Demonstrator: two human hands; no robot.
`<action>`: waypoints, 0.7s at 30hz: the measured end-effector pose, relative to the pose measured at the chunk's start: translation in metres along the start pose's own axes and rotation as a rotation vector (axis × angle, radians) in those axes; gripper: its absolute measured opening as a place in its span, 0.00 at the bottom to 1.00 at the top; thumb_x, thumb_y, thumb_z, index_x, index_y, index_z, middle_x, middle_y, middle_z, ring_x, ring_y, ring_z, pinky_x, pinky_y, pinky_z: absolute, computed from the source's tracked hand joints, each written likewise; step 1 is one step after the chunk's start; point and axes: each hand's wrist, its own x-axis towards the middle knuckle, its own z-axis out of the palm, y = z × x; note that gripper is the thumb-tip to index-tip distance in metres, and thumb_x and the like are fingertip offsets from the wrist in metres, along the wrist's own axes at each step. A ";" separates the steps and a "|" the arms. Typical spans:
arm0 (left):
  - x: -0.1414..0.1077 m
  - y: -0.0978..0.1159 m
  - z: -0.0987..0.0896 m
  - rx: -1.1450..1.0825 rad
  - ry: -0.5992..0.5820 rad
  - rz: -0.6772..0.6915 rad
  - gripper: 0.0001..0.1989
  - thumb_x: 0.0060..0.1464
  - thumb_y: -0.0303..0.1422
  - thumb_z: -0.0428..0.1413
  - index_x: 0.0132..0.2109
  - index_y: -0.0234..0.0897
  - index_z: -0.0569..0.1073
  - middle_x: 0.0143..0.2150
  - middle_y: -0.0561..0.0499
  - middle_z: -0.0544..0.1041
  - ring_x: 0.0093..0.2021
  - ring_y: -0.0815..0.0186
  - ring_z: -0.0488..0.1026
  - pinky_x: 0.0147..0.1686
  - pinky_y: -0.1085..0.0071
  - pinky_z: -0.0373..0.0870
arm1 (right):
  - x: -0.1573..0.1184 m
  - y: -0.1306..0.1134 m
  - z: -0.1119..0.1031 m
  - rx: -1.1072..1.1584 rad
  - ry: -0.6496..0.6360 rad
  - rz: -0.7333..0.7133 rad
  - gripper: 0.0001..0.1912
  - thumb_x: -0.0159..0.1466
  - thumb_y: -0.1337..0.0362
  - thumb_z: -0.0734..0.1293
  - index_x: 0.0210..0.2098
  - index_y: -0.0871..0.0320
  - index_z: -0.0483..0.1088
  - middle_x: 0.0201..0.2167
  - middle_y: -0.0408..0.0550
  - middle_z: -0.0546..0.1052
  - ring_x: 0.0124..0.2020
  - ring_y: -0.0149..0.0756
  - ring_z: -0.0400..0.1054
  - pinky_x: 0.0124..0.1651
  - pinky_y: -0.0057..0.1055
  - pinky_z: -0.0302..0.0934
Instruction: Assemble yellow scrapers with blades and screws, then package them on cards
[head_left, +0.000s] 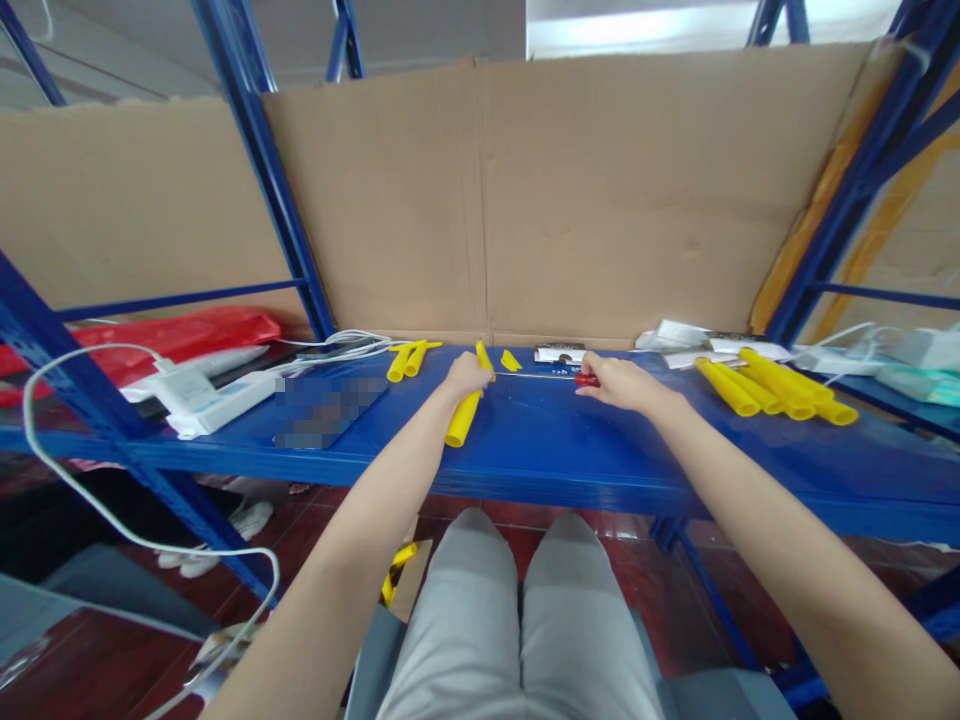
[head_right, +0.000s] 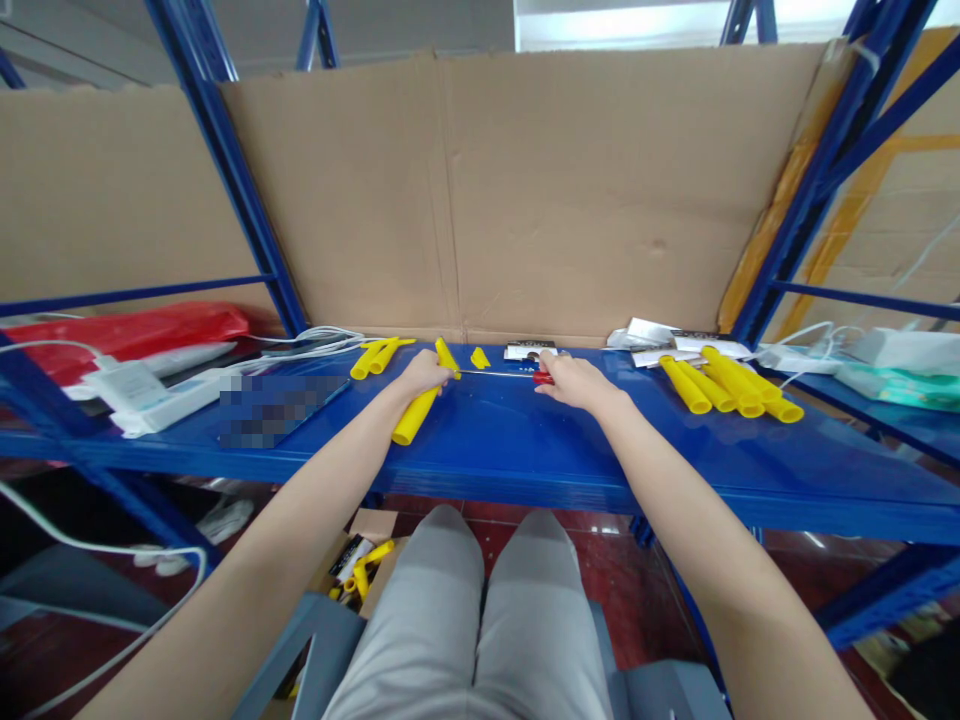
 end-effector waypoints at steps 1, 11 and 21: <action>0.000 0.000 0.000 0.001 -0.002 0.004 0.05 0.49 0.22 0.56 0.35 0.23 0.75 0.31 0.38 0.79 0.23 0.64 0.75 0.21 0.75 0.66 | 0.000 0.000 0.000 0.000 0.004 -0.001 0.15 0.65 0.60 0.64 0.48 0.60 0.66 0.40 0.55 0.79 0.38 0.42 0.73 0.33 0.29 0.56; 0.005 -0.003 0.000 0.009 -0.010 0.029 0.05 0.47 0.22 0.55 0.28 0.26 0.75 0.29 0.37 0.80 0.25 0.61 0.77 0.24 0.73 0.69 | 0.000 0.004 0.003 0.000 0.035 -0.039 0.15 0.69 0.58 0.57 0.42 0.57 0.73 0.42 0.54 0.79 0.41 0.43 0.73 0.38 0.31 0.59; 0.001 -0.001 -0.001 0.016 0.003 0.013 0.03 0.47 0.22 0.56 0.29 0.26 0.75 0.30 0.36 0.80 0.27 0.59 0.78 0.24 0.73 0.68 | 0.002 0.004 0.005 0.013 0.067 -0.012 0.10 0.66 0.59 0.62 0.43 0.56 0.69 0.36 0.51 0.79 0.36 0.41 0.73 0.33 0.29 0.56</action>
